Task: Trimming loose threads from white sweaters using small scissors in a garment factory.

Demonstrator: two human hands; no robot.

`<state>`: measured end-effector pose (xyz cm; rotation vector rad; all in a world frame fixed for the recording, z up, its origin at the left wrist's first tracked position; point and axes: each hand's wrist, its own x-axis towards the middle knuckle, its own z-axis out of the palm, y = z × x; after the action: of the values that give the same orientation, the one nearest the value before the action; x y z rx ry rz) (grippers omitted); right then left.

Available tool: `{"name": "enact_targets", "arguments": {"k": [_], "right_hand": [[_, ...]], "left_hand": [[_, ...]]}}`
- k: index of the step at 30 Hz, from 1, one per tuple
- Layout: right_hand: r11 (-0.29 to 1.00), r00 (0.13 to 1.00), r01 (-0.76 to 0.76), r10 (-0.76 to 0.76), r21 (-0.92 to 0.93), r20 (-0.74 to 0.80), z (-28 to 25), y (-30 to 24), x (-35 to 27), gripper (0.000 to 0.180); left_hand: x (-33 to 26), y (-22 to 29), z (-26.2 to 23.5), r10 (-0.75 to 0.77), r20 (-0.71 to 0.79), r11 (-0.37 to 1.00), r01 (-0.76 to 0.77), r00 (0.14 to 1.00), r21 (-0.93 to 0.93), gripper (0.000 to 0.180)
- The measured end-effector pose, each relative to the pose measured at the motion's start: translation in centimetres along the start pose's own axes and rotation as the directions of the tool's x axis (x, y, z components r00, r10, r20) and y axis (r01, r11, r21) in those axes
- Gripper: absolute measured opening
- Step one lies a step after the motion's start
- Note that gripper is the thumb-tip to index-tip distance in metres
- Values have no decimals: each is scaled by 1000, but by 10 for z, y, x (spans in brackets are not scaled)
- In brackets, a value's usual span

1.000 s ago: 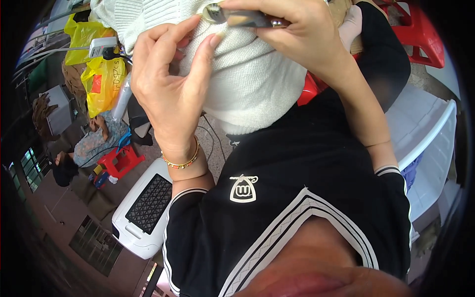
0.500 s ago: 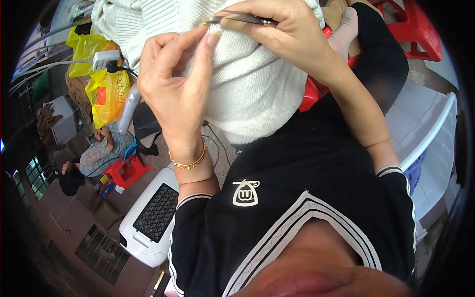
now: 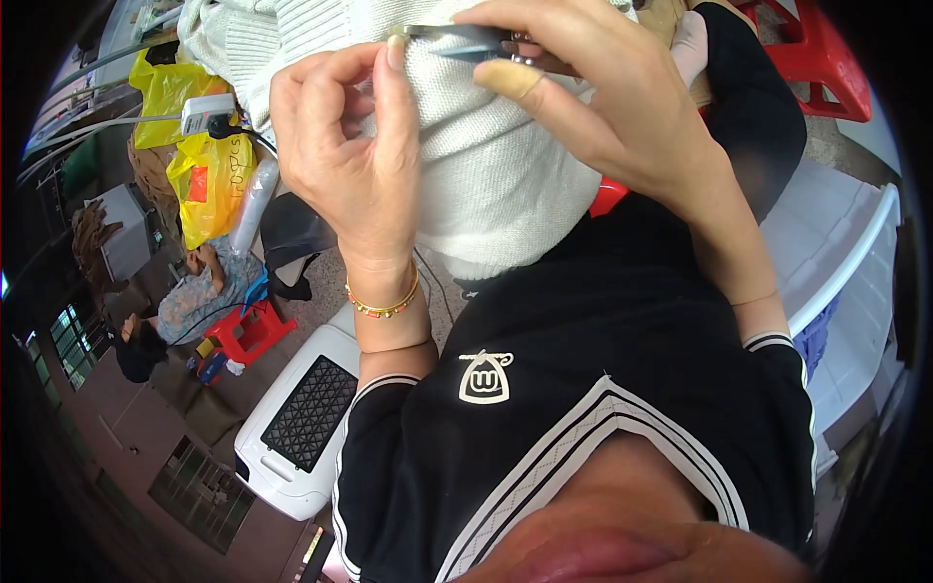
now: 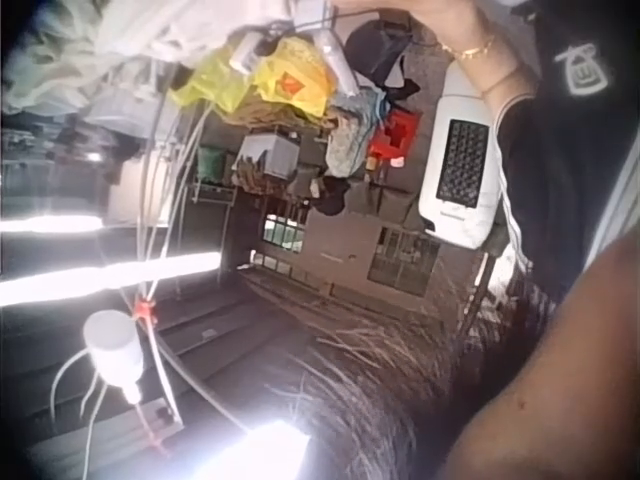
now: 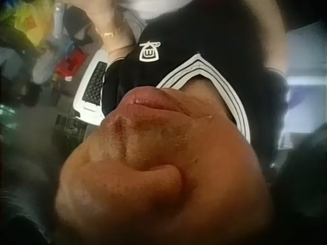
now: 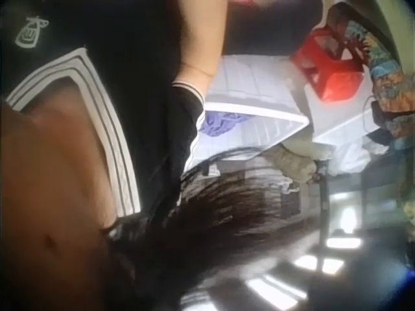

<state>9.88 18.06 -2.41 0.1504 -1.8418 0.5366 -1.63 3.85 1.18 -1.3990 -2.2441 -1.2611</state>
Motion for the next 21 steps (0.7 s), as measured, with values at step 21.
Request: {"name": "enact_targets", "arguments": {"k": [21], "right_hand": [[845,742,-481,534,-234,406,-19,-45,39,28]], "left_hand": [[-11,-1,0,179,-21,983,-178,984,44,11]]}}
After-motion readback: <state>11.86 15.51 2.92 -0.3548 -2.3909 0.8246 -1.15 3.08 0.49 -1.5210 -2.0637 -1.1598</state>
